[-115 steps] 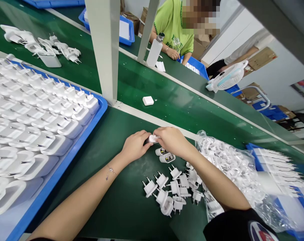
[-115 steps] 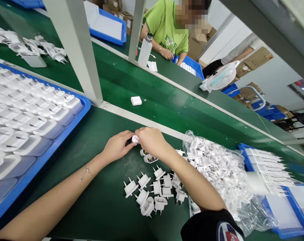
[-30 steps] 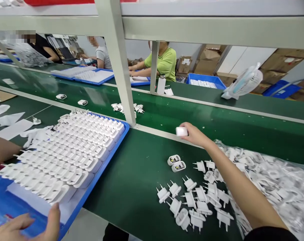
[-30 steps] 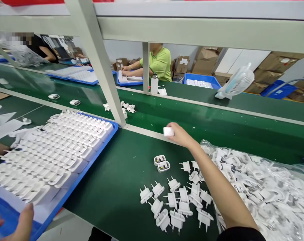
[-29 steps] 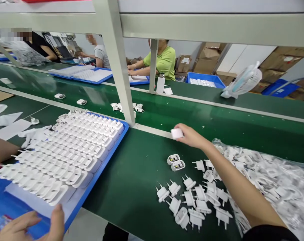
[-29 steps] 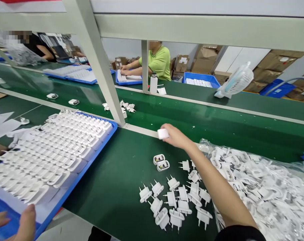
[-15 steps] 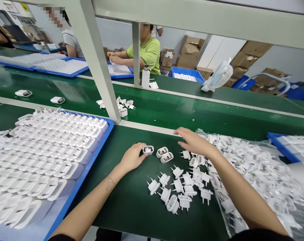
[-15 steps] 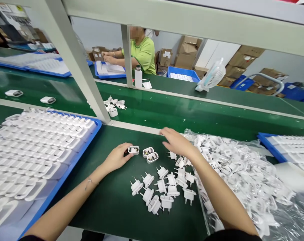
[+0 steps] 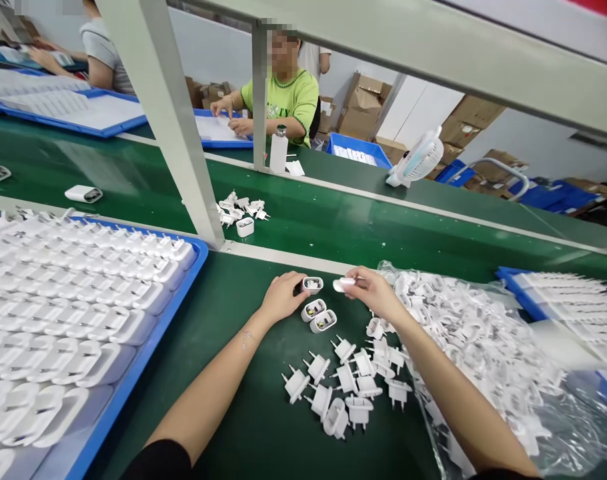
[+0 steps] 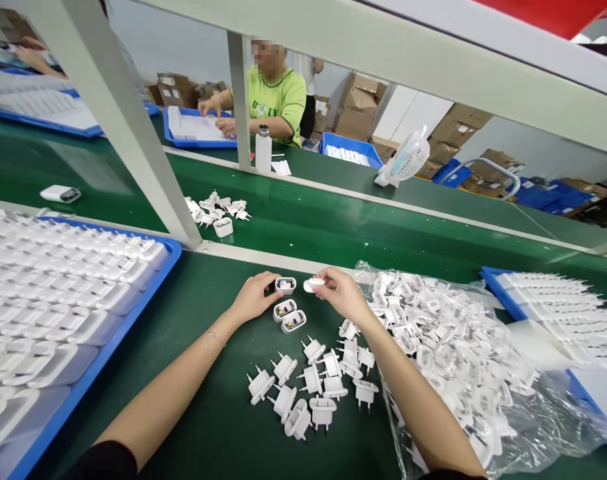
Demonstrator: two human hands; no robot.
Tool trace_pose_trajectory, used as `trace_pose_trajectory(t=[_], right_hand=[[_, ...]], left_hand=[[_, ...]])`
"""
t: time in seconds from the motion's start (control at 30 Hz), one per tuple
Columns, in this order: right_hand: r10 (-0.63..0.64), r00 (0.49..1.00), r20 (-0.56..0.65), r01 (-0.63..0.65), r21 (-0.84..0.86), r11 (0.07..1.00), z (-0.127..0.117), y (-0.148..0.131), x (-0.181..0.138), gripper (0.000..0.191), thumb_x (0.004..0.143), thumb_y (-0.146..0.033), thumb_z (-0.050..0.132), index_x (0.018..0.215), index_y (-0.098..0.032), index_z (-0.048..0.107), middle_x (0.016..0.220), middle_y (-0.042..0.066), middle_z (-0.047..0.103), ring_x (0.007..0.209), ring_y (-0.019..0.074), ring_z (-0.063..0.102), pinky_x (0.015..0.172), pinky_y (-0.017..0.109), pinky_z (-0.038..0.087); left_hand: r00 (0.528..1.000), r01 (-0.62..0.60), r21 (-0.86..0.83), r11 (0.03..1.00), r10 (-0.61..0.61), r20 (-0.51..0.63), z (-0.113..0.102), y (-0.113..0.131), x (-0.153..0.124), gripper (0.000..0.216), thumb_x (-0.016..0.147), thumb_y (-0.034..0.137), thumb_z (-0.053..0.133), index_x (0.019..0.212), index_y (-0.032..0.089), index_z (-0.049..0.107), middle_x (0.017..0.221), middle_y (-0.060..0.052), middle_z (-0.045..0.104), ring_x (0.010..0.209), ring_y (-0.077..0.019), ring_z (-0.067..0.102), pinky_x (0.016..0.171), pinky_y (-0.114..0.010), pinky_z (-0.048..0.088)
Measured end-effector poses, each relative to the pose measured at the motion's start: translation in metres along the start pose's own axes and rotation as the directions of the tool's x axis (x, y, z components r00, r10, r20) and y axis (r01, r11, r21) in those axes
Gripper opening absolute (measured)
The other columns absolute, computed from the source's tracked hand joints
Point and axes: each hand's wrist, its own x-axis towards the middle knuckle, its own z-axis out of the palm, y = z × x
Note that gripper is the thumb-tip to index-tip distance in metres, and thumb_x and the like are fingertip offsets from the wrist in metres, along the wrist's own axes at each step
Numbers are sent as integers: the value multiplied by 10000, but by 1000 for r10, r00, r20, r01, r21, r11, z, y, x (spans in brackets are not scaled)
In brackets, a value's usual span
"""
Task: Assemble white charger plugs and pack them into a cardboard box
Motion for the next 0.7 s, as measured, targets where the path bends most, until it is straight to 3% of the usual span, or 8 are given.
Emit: trace_pose_trajectory(t=[0.07, 0.2, 0.3, 0.4, 0.53, 0.7], right_hand=[[-49, 997, -59, 53, 78, 996, 15, -7, 13, 199, 758, -378, 613, 849, -203, 586, 917, 42, 621, 792, 185, 629, 672, 300, 519], [-127, 989, -80, 132, 64, 989, 45, -11, 26, 180, 771, -350, 611, 874, -202, 630, 917, 46, 677, 885, 210, 634, 844, 348, 492], [-72, 992, -106, 90, 170, 981, 54, -6, 27, 197, 775, -358, 610, 885, -197, 578, 905, 52, 681, 861, 211, 651, 810, 344, 509], [6, 996, -94, 16, 229, 973, 56, -1, 25, 205, 793, -381, 581, 874, -215, 492, 850, 38, 675, 795, 196, 656, 744, 342, 531], [150, 989, -14, -140, 273, 952, 57, 1, 20, 244, 787, -432, 561, 858, -231, 442, 753, 5, 653, 717, 186, 655, 663, 345, 554], [164, 986, 37, -168, 272, 948, 53, -2, 19, 265, 762, -437, 590, 859, -216, 479, 752, 10, 659, 732, 188, 661, 702, 342, 536]], left_hand=[[1000, 0, -7, 1000, 0, 4, -1, -1, -1, 267, 811, 295, 586, 1072, 241, 568, 961, -9, 611, 900, -192, 555, 758, -316, 379], [1000, 6, 4, 1000, -6, 15, -2, -1, -1, 253, 810, 299, 590, 1054, 234, 571, 945, -15, 607, 892, -200, 557, 744, -324, 384], [1000, 1, 10, 1000, -1, -5, -1, 1, -1, 272, 810, 287, 584, 1072, 234, 534, 996, -26, 590, 917, -208, 558, 762, -339, 392], [997, 22, -20, 1000, -24, -73, 2, 6, -1, 472, 766, 346, 634, 1168, 211, 425, 1107, -70, 537, 968, -235, 548, 800, -370, 413], [994, 42, -52, 998, -48, -102, 8, 11, 0, 681, 673, 414, 711, 1207, 194, 352, 1111, -102, 500, 969, -278, 540, 809, -416, 439], [995, -74, -204, 976, 58, -84, 6, 4, 3, 559, 729, 182, 599, 1217, 193, 325, 1149, -107, 491, 1044, -240, 519, 891, -380, 432]])
